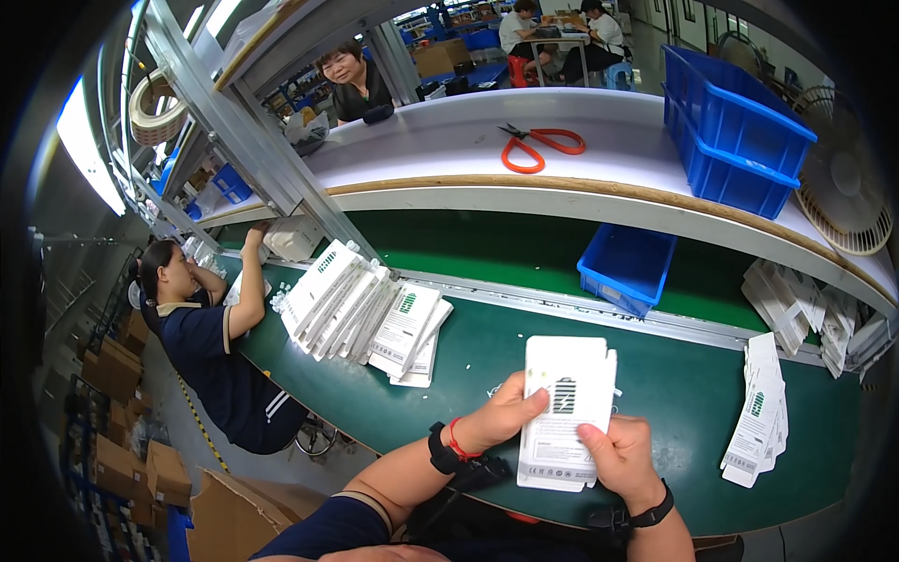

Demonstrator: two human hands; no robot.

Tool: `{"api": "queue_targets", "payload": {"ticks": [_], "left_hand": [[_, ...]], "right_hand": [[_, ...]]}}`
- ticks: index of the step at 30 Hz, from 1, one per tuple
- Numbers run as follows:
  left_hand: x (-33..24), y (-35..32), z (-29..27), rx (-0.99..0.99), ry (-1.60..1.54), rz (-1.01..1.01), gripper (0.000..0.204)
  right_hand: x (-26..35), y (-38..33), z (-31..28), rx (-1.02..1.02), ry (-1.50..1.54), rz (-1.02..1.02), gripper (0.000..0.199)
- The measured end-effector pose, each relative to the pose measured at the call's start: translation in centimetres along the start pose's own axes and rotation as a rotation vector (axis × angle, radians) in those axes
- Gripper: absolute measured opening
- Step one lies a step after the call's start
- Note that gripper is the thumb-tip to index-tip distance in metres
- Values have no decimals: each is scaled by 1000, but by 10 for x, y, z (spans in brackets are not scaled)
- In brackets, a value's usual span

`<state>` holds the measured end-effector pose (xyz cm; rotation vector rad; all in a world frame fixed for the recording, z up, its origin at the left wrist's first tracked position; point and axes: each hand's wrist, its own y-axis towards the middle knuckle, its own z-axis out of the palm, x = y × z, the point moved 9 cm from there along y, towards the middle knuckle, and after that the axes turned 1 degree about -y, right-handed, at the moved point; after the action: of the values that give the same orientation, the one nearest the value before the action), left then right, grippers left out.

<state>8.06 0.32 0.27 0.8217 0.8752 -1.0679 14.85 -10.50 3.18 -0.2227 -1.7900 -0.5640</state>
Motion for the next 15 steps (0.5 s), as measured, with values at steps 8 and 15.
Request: {"api": "queue_targets", "payload": {"ticks": [8, 15], "left_hand": [[-9, 1, 9, 43, 379, 55, 51], [-19, -2, 15, 116, 392, 143, 42]], "right_hand": [[-16, -1, -16, -193, 103, 35, 27], [-16, -2, -9, -152, 113, 51, 28]]}}
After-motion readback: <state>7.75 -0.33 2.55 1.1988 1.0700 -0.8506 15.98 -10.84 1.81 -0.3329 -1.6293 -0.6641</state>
